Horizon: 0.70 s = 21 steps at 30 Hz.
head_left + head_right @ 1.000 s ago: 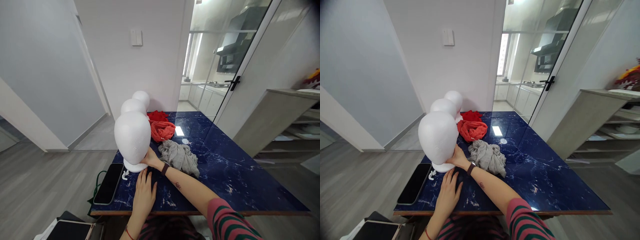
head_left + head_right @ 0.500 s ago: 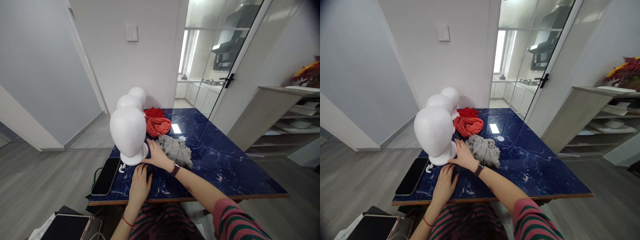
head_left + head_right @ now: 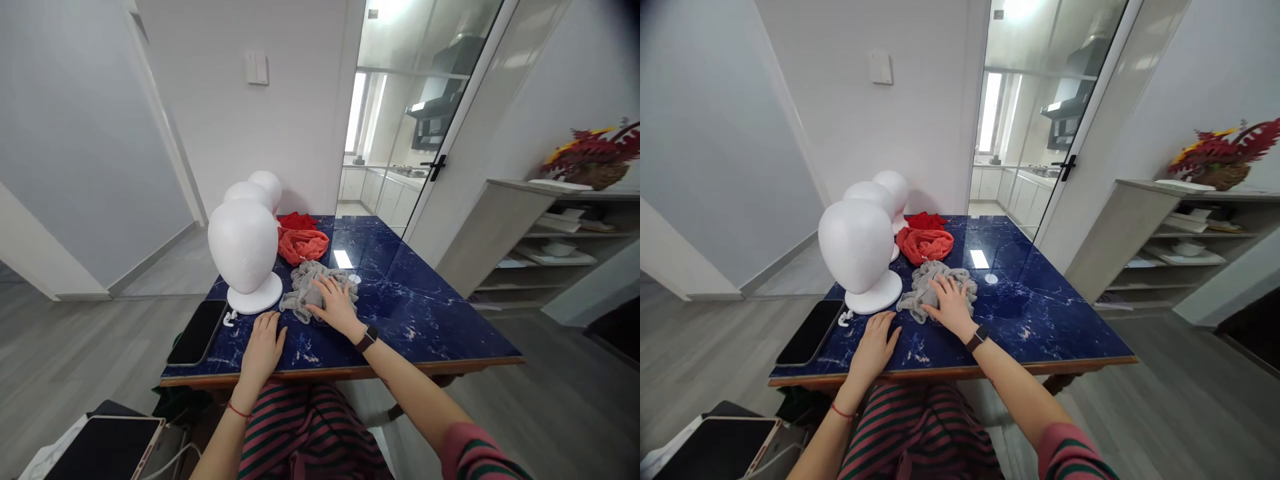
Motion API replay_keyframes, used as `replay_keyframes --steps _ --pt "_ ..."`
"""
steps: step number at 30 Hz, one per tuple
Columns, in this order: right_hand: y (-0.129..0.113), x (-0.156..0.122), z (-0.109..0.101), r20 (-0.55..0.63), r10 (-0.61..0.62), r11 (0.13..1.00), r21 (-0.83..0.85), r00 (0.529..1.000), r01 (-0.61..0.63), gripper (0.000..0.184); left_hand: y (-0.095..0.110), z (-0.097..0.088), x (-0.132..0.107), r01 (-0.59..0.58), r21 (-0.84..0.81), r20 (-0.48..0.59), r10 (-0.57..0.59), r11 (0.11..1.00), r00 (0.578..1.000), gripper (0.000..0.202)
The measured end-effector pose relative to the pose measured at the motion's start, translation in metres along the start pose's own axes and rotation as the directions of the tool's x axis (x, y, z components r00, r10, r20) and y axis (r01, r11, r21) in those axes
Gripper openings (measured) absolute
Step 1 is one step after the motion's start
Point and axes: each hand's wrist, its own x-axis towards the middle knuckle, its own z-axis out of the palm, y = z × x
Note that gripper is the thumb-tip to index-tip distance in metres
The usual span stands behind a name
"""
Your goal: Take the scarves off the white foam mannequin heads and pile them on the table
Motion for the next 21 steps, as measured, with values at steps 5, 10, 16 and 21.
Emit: replay_keyframes --steps 5,10,16,21 --pt "-0.014 -0.032 -0.019 -0.254 0.104 0.988 0.139 0.962 -0.070 0.052 0.000 -0.001 0.001 -0.055 -0.031 0.022 0.056 0.998 0.998 0.026" --pt "-0.010 -0.070 -0.012 -0.137 0.198 0.929 0.343 0.971 -0.141 0.024 -0.002 -0.002 0.004 -0.011 -0.017 0.023 0.011 1.000 1.000 0.011" --pt "-0.012 -0.077 -0.009 -0.002 0.232 0.962 0.150 0.973 -0.229 0.019 0.001 -0.007 0.005 0.058 -0.074 0.155 -0.046 0.996 0.987 0.013" --pt "-0.022 -0.078 -0.013 0.020 0.259 0.965 0.028 0.966 -0.260 0.020 0.005 -0.013 0.005 0.079 -0.123 0.171 -0.058 0.989 0.984 0.011"
